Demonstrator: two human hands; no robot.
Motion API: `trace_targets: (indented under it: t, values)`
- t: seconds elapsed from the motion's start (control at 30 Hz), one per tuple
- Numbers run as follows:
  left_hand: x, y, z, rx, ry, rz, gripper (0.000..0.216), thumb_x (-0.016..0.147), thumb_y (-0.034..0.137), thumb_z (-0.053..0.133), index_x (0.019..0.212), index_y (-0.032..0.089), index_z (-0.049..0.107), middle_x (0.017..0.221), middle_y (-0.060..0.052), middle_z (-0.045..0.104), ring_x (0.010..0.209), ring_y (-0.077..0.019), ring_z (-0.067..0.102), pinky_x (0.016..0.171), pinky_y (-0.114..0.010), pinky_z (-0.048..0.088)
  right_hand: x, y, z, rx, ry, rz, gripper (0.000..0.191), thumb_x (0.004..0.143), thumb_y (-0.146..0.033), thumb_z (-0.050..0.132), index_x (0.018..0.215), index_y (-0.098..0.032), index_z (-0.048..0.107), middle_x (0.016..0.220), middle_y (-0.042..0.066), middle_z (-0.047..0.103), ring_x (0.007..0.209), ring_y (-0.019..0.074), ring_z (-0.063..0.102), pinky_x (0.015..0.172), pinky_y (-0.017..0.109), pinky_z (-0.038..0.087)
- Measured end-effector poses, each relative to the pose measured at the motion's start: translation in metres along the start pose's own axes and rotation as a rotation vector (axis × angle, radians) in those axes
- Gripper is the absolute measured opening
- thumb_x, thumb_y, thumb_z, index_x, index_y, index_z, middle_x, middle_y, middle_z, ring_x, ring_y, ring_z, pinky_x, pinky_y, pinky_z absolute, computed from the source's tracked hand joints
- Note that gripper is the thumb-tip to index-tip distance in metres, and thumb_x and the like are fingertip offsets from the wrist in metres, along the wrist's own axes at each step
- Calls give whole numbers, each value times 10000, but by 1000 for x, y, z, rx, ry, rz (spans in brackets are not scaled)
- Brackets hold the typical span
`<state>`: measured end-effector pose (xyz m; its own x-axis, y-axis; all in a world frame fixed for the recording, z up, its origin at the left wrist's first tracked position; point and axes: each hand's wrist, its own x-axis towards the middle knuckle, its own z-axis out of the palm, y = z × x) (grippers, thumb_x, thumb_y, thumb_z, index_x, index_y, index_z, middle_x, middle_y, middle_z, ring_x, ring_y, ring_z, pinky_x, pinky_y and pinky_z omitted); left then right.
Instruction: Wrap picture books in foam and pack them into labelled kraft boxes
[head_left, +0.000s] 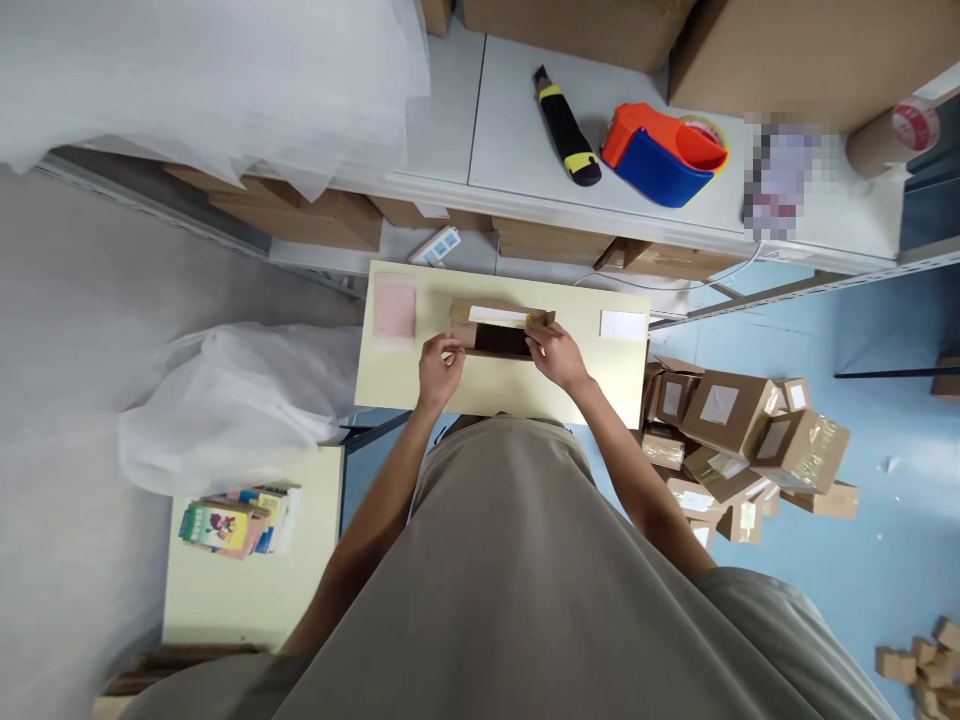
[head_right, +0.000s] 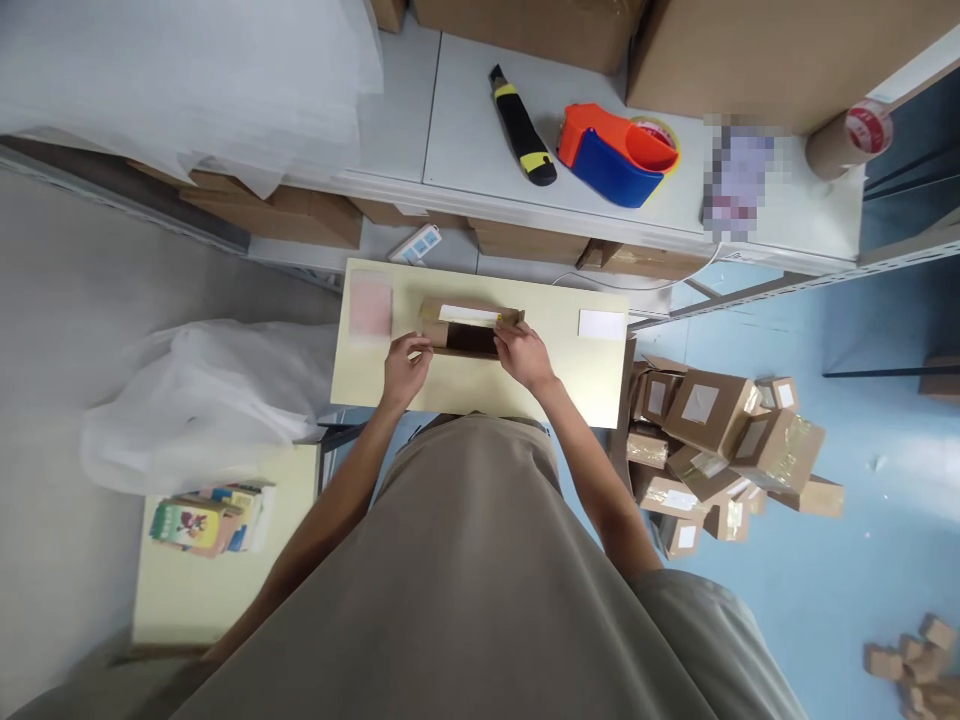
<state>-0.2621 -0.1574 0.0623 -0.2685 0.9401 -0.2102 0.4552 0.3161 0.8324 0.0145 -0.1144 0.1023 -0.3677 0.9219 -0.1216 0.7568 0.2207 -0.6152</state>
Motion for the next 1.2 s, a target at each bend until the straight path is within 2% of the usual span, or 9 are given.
trace_targets:
  t: [0.1, 0.23, 0.4, 0.57, 0.67, 0.77, 0.87, 1.0, 1.2]
  values:
    - [-9, -8, 5, 68, 36, -2, 278, 835, 133, 696, 1086, 235, 759, 1351, -146, 697, 1411, -327, 648, 1116, -481, 652, 18, 7, -4, -80, -38, -59, 367, 1121, -244, 567, 1434, -184, 748, 1641, 127, 668, 1410, 369, 609, 1203, 587, 529]
    - [-16, -15, 15, 63, 87, -59, 300, 825, 115, 732, 1084, 265, 743, 1417, -127, 689, 1447, -334, 623, 989, -433, 695, 41, 16, -13, -223, -105, -113, 473, 1073, -316, 718, 1502, -120, 684, 1729, 217, 554, 1494, 433, 523, 1216, 610, 458]
    - [-22, -21, 31, 67, 158, -66, 365, 824, 55, 764, 1108, 275, 695, 1455, -128, 667, 1395, -315, 645, 1135, -485, 626, 66, 34, -20, -237, -97, -103, 375, 1192, -301, 431, 1343, -129, 729, 1300, 225, 807, 1339, 387, 619, 1186, 529, 410]
    - [-30, -25, 41, 148, 197, -79, 544, 854, 30, 686, 1344, 264, 647, 1503, -168, 602, 1321, -328, 682, 1160, -531, 606, 93, 55, -12, -116, -18, 52, 391, 1208, -353, 393, 1426, -147, 644, 1172, 180, 827, 1200, 360, 705, 1168, 526, 434]
    - [-30, -22, 41, 249, 144, -19, 718, 893, 51, 662, 1582, 219, 553, 1580, -222, 538, 1434, -380, 631, 1212, -574, 570, 107, 62, -4, -51, 9, 171, 366, 1190, -343, 446, 1498, -178, 559, 1216, 157, 792, 1131, 327, 723, 1106, 500, 509]
    - [-26, -14, 38, 370, 89, 71, 837, 927, 116, 704, 1718, 193, 442, 1680, -258, 454, 1603, -442, 472, 1323, -649, 444, 113, 66, 0, -82, 107, 163, 320, 1170, -330, 471, 1438, -210, 598, 1412, 195, 674, 1277, 346, 644, 1090, 524, 536]
    - [-18, -3, 35, 507, -34, 204, 828, 935, 110, 686, 1726, 240, 477, 1848, -221, 274, 1748, -478, 206, 1373, -725, 310, 112, 68, 0, -131, 161, 104, 317, 1160, -333, 475, 1381, -211, 668, 1448, 211, 612, 1399, 393, 523, 1153, 615, 486]
    - [-4, 10, 32, 668, -265, 409, 776, 903, 78, 652, 1653, 275, 600, 1940, -102, 84, 1788, -457, -37, 1390, -805, 118, 103, 65, -5, -208, 83, 90, 325, 1129, -248, 483, 1286, -164, 755, 1366, 226, 641, 1378, 412, 509, 1173, 655, 449]
    - [17, 15, 18, 752, -494, 551, 688, 962, 97, 523, 1645, 129, 592, 1845, -186, 373, 1791, -392, 86, 1429, -747, 71, 82, 53, -12, -388, -61, 19, 416, 1068, -112, 513, 1407, -118, 754, 1446, 254, 647, 1392, 418, 507, 1169, 576, 424]
